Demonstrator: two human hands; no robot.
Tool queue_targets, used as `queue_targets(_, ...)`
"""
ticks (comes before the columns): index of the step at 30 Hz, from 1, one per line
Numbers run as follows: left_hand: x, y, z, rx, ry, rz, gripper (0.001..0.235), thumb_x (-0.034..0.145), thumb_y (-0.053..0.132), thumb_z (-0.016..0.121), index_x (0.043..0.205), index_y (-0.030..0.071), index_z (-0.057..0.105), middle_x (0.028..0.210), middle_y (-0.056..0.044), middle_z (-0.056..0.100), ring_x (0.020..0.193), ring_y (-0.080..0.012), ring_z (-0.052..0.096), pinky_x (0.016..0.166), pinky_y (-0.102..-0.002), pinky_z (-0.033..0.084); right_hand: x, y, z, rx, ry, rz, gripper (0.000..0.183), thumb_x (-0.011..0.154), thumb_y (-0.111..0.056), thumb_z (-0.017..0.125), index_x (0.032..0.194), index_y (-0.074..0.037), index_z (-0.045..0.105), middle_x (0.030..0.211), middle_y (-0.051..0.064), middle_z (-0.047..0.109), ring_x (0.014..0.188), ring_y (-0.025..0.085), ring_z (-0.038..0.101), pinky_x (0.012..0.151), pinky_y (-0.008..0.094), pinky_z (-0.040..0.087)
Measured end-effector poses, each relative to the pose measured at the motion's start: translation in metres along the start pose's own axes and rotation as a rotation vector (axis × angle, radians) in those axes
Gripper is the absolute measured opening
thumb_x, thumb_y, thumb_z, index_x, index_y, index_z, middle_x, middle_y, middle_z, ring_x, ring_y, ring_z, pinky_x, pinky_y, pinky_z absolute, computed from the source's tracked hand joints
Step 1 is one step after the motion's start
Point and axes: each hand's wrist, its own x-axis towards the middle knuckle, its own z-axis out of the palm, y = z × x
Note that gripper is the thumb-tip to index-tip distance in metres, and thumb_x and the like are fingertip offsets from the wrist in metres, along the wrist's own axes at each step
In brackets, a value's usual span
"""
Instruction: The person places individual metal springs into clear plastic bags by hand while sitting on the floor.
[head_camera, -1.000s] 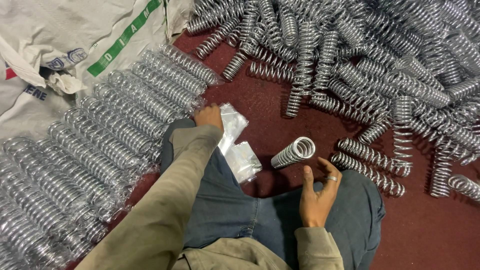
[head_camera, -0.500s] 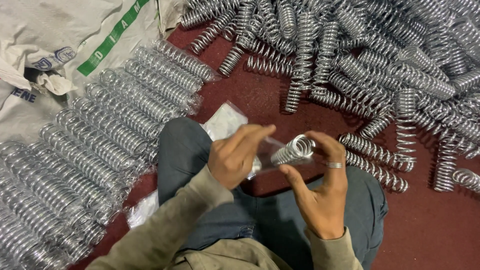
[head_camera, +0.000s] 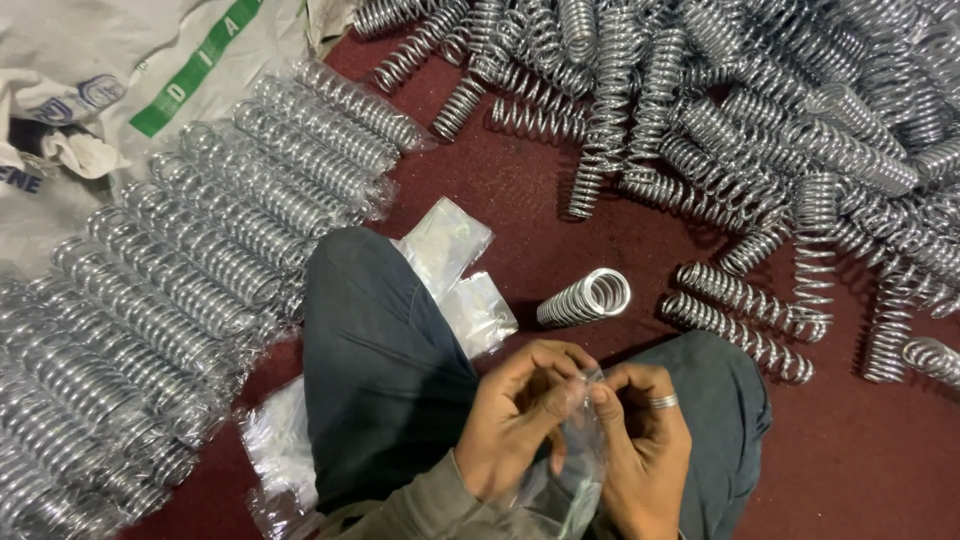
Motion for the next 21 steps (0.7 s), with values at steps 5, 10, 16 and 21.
queue_targets(5,0.013,-0.039,-0.051,0.025,-0.316,-0.26,0.025,0.107,0.026,0.056,0.103,0.002,0.057,0.081,-0.012,0.065,0.064,-0.0173,0.062,0.065,-0.031,0.055,0.013,0.039,-0.014,0.602,-0.149,0.172,0.009,0.1,-0.009,0.063,0.093,-0.006,0.059,0.075,0.002,0.05,0.062,0.012,0.044,0.057,0.026,0.036)
queue_targets(10,0.045,-0.027,-0.056,0.169,-0.114,-0.083,0.042,0.109,0.033,0.046,0.079,0.007,0.061,0.081,-0.007,0.065,0.08,-0.0129,0.062,0.087,-0.03,0.054,0.024,0.027,-0.008,0.387,-0.263,0.297,0.017,0.099,-0.012,0.067,0.086,-0.001,0.068,0.067,0.007,0.054,0.063,0.018,0.051,0.065,0.032,0.043)
queue_targets(16,0.1,-0.04,-0.051,0.332,-0.12,0.144,0.009,0.102,0.019,0.063,0.105,0.012,0.066,0.108,-0.002,0.059,0.094,-0.0118,0.06,0.091,-0.026,0.05,0.086,0.019,-0.023,-0.152,-0.224,-0.091,0.01,0.098,-0.005,0.057,0.095,-0.008,0.066,0.094,0.004,0.066,0.08,0.014,0.064,0.073,0.027,0.057)
queue_targets(21,0.159,-0.082,-0.055,0.393,0.089,-0.006,0.015,0.099,0.02,0.064,0.105,0.008,0.072,0.076,-0.007,0.064,0.054,-0.0108,0.057,0.044,-0.02,0.043,0.151,0.059,-0.009,-0.005,-0.218,0.034,0.018,0.099,-0.011,0.055,0.098,-0.003,0.071,0.08,0.009,0.061,0.074,0.018,0.056,0.065,0.035,0.049)
